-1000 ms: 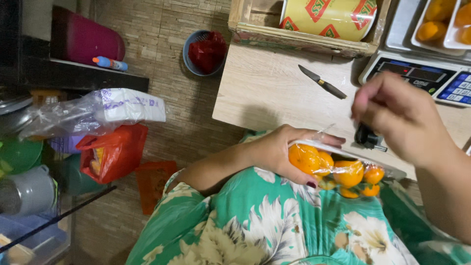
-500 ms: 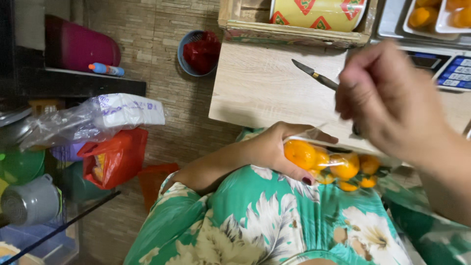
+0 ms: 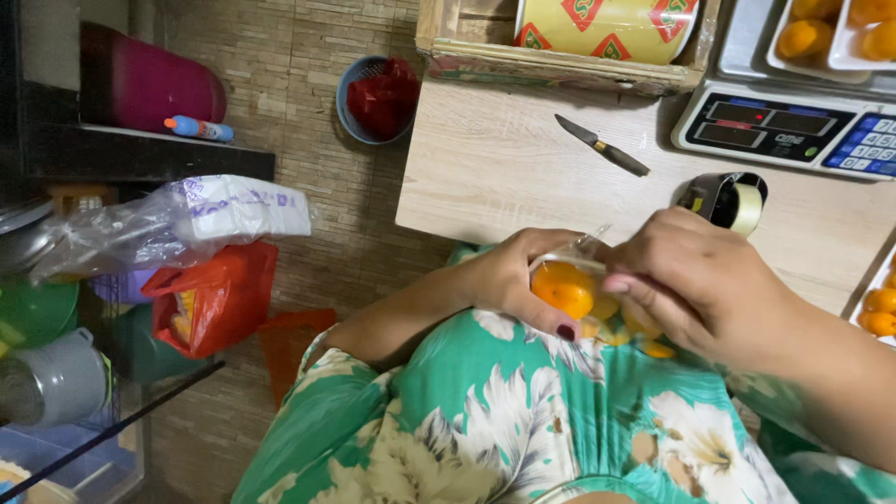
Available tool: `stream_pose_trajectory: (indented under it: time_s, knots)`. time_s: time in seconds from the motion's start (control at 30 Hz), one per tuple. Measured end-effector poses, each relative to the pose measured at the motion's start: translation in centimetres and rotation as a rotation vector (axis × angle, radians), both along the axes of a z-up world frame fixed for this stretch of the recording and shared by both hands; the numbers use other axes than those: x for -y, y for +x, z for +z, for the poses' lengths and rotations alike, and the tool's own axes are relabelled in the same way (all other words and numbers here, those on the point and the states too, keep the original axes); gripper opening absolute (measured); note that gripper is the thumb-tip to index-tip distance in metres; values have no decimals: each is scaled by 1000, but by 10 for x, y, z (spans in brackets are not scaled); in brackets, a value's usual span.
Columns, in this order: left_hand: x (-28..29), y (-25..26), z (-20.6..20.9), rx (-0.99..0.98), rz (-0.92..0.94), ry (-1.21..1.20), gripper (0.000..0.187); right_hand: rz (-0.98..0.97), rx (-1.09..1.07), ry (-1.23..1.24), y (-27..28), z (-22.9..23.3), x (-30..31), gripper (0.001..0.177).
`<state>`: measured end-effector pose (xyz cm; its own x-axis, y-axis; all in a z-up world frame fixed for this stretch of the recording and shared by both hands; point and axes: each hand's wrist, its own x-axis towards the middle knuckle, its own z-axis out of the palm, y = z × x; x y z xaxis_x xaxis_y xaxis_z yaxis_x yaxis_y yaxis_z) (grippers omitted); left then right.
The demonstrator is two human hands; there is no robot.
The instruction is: The person places oranges into a plastic tray, wraps the tray with plastic film, and then secures the wrap with tape.
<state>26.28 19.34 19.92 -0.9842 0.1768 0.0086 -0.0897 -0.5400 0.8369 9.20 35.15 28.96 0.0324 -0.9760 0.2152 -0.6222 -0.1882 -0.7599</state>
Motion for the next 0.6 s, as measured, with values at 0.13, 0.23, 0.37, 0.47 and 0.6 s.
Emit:
stream_pose_trajectory:
  time_s: [0.13, 0.23, 0.37, 0.47, 0.6]
  knots:
    - [-9, 2, 8, 62, -9, 68, 57, -21, -39, -88, 0, -13, -17, 28]
    - [-6, 0, 23, 63, -62, 22, 44, 30, -292, -337, -7, 1, -11, 23]
    - [-3, 0, 39, 127, -98, -59, 38, 85, -704, -456, -23, 17, -8, 24]
    - [-5, 0, 18, 34, -130, -19, 47, 66, -790, -394, -37, 7, 8, 17]
    - [-12, 3, 1, -33, -123, 19, 66, -34, -248, -175, -35, -81, 17, 11]
